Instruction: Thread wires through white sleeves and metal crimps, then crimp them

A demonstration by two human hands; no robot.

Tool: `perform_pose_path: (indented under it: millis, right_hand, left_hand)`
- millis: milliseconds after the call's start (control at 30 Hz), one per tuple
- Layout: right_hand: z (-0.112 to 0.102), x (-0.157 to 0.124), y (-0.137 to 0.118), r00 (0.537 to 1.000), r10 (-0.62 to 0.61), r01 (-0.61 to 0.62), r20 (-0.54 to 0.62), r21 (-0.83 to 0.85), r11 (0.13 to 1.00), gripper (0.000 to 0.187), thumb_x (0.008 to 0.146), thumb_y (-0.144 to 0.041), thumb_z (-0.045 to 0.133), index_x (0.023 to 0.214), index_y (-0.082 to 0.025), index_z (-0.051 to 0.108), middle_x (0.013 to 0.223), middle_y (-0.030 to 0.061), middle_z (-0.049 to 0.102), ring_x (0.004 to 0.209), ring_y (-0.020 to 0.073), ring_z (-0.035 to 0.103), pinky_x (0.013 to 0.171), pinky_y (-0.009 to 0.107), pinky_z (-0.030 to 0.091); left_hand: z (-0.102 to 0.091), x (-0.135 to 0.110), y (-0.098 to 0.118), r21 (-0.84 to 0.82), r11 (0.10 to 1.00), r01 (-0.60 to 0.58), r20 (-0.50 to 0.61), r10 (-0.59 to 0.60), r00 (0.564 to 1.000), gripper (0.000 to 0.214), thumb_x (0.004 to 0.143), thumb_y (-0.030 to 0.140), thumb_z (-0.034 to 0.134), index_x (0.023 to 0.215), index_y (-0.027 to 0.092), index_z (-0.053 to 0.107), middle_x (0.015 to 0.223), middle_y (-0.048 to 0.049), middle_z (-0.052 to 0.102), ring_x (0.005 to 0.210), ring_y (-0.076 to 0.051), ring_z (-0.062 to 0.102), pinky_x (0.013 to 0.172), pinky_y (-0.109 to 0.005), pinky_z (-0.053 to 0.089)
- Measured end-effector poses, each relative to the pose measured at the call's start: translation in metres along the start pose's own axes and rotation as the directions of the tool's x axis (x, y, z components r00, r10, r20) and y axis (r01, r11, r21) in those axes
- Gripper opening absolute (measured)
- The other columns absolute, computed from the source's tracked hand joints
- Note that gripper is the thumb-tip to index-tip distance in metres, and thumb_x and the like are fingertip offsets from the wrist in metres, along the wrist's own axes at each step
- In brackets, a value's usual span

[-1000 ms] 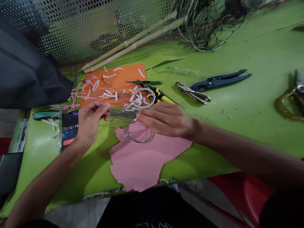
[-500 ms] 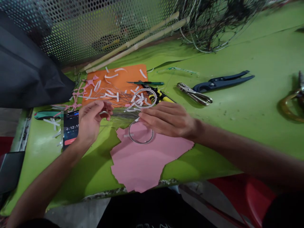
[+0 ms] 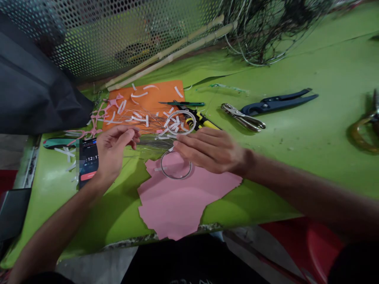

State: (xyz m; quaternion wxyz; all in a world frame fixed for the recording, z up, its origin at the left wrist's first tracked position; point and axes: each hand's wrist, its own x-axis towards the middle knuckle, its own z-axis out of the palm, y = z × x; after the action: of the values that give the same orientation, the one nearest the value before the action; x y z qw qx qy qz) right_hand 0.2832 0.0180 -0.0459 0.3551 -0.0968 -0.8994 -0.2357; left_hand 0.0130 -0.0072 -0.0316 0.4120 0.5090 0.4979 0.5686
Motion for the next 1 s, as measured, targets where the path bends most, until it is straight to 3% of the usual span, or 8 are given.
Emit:
perform_pose_path:
  millis: [267,533,767,1000]
  right_hand:
    - [-0.0011,0.0043,0.0002,0.999,-0.037,0.037,-0.018,-0.016,0.999,0.016,0.095,-0.011,0.069,0.109,-0.003,0.069,0.095,0.0137,0.080,0.080,0.0175,0.072,0.070,0.030,0.060]
    - [-0.0026,0.0021,0.0002,0.999,-0.043,0.044,0.022,-0.061,0.997,0.014,0.099,-0.014,0.062,0.109,-0.012,0.071,0.100,0.0095,0.079,0.086,0.0161,0.071,0.074,0.030,0.060]
    - [-0.0014,0.0016,0.0003,0.999,-0.043,0.043,0.000,-0.036,0.998,0.014,0.097,-0.013,0.064,0.108,-0.007,0.072,0.100,0.0136,0.077,0.088,0.0185,0.070,0.072,0.031,0.056]
    - [-0.0012,0.0016,0.0005,0.999,-0.040,0.040,-0.002,-0.072,0.997,0.013,0.098,-0.014,0.063,0.106,-0.010,0.073,0.098,0.0103,0.078,0.082,0.0156,0.068,0.071,0.030,0.057]
  left_hand:
    - [-0.0004,-0.0014,-0.0009,0.009,1.000,-0.021,0.000,0.021,1.000,0.003,0.081,0.025,0.077,0.082,0.024,0.079,0.078,-0.0003,0.076,0.064,-0.011,0.066,0.054,-0.023,0.051]
    - [0.0003,-0.0025,-0.0007,0.012,1.000,-0.004,-0.012,0.004,1.000,0.003,0.082,0.025,0.076,0.083,0.023,0.079,0.079,-0.0010,0.076,0.065,-0.012,0.067,0.055,-0.023,0.052]
    - [-0.0008,-0.0028,-0.0020,0.004,1.000,-0.015,0.000,0.015,1.000,0.004,0.083,0.025,0.078,0.084,0.022,0.078,0.081,-0.0010,0.076,0.068,-0.012,0.069,0.056,-0.023,0.052]
    - [0.0005,-0.0028,-0.0002,0.000,1.000,-0.016,-0.004,0.016,1.000,0.003,0.083,0.025,0.077,0.083,0.023,0.079,0.080,-0.0008,0.076,0.066,-0.011,0.067,0.055,-0.023,0.052]
